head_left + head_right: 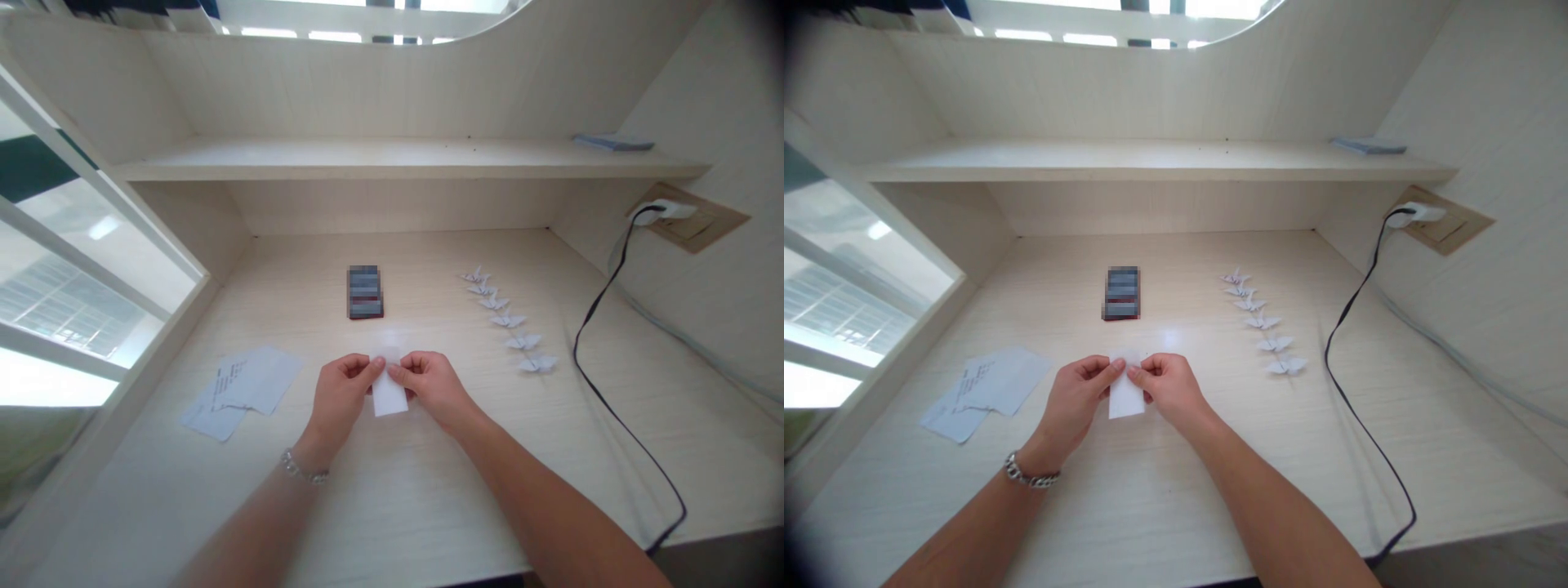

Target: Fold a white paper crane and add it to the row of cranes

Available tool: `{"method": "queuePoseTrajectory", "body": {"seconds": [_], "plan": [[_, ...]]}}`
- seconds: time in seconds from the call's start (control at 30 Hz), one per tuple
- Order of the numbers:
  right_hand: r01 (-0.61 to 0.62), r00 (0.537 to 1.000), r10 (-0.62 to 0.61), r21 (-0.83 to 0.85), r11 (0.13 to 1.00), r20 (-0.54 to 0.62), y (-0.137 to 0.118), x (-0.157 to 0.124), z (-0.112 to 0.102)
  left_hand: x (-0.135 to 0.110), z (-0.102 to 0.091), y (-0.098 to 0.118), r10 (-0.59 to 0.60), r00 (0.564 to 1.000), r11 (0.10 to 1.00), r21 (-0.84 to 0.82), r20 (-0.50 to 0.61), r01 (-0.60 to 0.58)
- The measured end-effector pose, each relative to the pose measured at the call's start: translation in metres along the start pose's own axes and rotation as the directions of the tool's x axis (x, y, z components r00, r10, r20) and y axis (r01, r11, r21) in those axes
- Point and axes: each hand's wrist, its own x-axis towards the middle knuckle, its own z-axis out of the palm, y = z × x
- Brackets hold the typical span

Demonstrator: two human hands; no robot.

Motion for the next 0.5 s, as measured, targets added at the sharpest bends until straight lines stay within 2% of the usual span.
{"method": "queuePoseTrajectory", "body": {"seconds": [0.23, 0.33, 0.5], "plan": [[0.014, 0.998, -0.011, 0.043, 0.999, -0.067, 0.0011, 0.0014, 0.0018, 0.0009, -0.0014, -0.0021, 0.026, 1.000, 0.997, 0.076, -0.014, -0.025], [0.027, 0.997, -0.024, 0.042, 0.999, -0.071, -0.0009, 0.0015, 0.0011, 0.0001, -0.0005, -0.0032, 0.031, 1.000, 0.997, 0.069, 0.003, -0.031], [0.089, 0.984, -0.082, 0.034, 0.995, -0.158, -0.0025, 0.0022, 0.0004, -0.0021, 0.0041, -0.0040, -0.006, 1.000, 1.000, 0.020, 0.011, 0.006]]}}
